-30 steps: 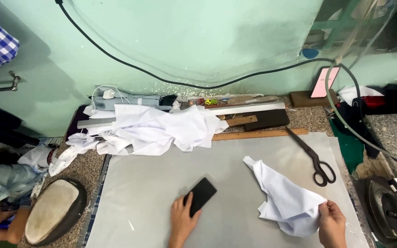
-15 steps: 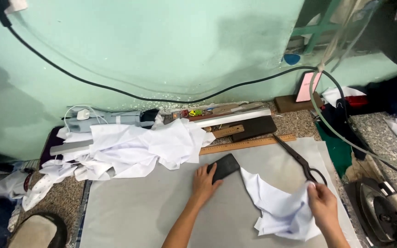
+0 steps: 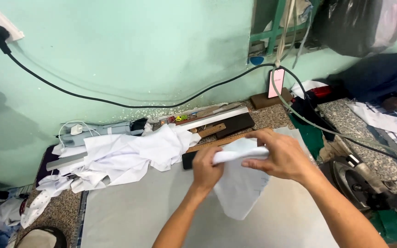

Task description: Measuring, cutting, and ironing white fabric pieces on a tailoring workbench.

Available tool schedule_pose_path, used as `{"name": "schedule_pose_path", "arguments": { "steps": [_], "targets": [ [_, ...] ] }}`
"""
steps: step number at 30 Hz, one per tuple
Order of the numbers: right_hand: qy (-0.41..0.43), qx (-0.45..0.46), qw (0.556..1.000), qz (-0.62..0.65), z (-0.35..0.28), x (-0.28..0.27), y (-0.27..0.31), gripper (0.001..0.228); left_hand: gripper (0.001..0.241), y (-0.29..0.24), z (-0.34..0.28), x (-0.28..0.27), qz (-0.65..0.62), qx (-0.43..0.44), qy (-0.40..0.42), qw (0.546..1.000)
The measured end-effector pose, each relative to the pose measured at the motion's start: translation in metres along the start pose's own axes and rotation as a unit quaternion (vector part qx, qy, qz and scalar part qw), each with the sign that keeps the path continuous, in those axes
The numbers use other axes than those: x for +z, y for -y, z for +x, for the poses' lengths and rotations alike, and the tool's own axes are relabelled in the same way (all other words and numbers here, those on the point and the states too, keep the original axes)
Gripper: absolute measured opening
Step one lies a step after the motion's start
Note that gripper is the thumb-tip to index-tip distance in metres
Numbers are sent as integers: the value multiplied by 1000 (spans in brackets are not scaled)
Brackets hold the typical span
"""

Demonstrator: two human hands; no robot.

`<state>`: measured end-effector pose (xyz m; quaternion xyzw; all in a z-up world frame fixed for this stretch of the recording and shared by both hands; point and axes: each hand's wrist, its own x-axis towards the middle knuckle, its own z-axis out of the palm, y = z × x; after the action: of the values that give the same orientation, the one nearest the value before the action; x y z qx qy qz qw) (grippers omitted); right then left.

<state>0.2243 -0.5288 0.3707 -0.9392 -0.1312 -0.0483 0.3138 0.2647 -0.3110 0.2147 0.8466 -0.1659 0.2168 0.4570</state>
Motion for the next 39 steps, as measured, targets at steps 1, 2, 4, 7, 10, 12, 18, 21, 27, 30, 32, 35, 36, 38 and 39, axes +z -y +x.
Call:
{"name": "schedule_pose_path", "arguments": {
  "steps": [1, 2, 4, 7, 10, 12, 18, 21, 27, 30, 32, 35, 36, 38, 39],
  "targets": [
    [25, 12, 998, -54, -6, -10, 7, 65, 18, -1, -2, -15, 52, 16, -48, 997],
    [24, 12, 998, -54, -10, 3, -8, 65, 18, -19, -5, -35, 53, 18, -48, 997],
    [50, 34, 977, -207, -14, 29, -39, 68, 27, -55, -10, -74, 45, 94, -118, 988],
    [-19, -3, 983, -181, -19, 106, -117, 49, 22, -84, -27, -127, 50, 171, -176, 968],
    [-54, 17, 982, -182, -12, 164, -164, 34, 32, -58, -28, -164, 116, 144, -210, 960],
    [-75, 29, 990, -114, -1, 148, -162, 35, 32, -35, -23, -181, 131, 120, -206, 962],
    [-246, -133, 959, -38, -27, 63, -120, 48, 28, 24, -66, -220, 114, 87, -205, 968],
    [-202, -210, 955, -61, -87, 75, -118, 54, 27, 57, -125, -232, 114, 68, -162, 978],
    [-36, -231, 972, -1, -196, 204, -155, 39, 20, 141, -257, -233, 176, -46, 2, 983],
    [138, -173, 975, 8, -230, 250, -168, 37, 35, 203, -327, -238, 236, -96, 54, 966],
    [271, -108, 957, -11, -244, 258, -176, 49, 44, 234, -367, -240, 279, -117, 72, 950],
    [295, 108, 943, 108, -253, 257, -204, 65, 42, 253, -400, -242, 421, -210, 179, 864],
    [152, 104, 982, 42, -254, 261, -223, 53, 55, 254, -406, -238, 443, -250, 205, 836],
    [4, 99, 995, -28, -254, 267, -255, 43, 69, 249, -409, -227, 462, -288, 232, 806],
    [-71, 151, 982, -93, -253, 268, -267, 44, 57, 243, -407, -218, 456, -238, 176, 840]
  ]
}}
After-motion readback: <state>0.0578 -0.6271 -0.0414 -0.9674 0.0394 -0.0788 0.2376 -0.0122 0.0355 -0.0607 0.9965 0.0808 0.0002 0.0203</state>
